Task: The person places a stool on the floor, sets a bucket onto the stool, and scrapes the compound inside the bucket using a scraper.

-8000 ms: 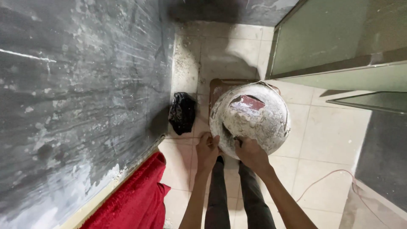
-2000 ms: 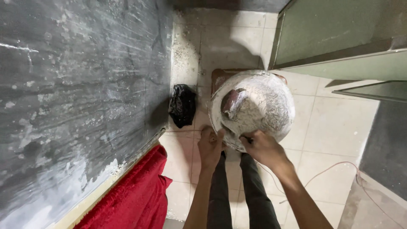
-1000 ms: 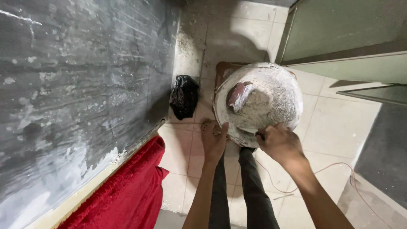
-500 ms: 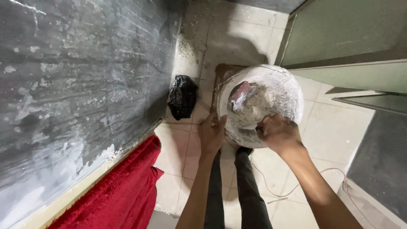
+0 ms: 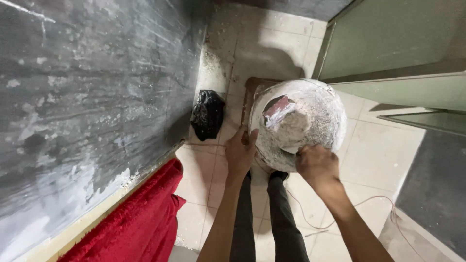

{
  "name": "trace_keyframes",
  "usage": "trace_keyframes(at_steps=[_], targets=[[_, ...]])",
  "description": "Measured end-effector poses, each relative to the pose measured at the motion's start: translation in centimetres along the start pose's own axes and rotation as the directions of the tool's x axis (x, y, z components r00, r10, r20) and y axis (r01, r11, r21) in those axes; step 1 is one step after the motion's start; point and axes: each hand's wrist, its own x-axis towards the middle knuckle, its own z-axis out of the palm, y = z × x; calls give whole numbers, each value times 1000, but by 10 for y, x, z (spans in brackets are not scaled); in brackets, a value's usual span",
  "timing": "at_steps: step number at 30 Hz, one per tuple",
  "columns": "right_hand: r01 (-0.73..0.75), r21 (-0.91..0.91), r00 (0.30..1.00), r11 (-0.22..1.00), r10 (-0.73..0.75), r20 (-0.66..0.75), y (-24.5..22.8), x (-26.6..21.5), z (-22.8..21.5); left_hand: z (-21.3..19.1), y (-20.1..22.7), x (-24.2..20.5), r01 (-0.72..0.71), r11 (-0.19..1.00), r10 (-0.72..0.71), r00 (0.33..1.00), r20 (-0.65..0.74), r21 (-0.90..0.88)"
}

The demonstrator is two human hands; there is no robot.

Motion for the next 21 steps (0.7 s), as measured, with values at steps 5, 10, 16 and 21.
trace_keyframes(at_steps=[5, 10, 16, 21], targets=[[84, -8, 991, 996, -85, -106, 30, -9, 0, 1, -10, 22, -266, 952, 280, 957, -74, 154], [113, -48, 989, 992, -117, -92, 36, 1, 6, 9, -16, 7, -164, 978, 181, 974, -134, 132], [166, -99, 944, 981, -187, -273, 30, 1, 21, 20, -28, -21, -57, 994, 65, 994, -84, 97], [92, -49, 984, 995, -99, -147, 38, -12, 13, 3, -14, 17, -291, 952, 298, 950, -88, 92]])
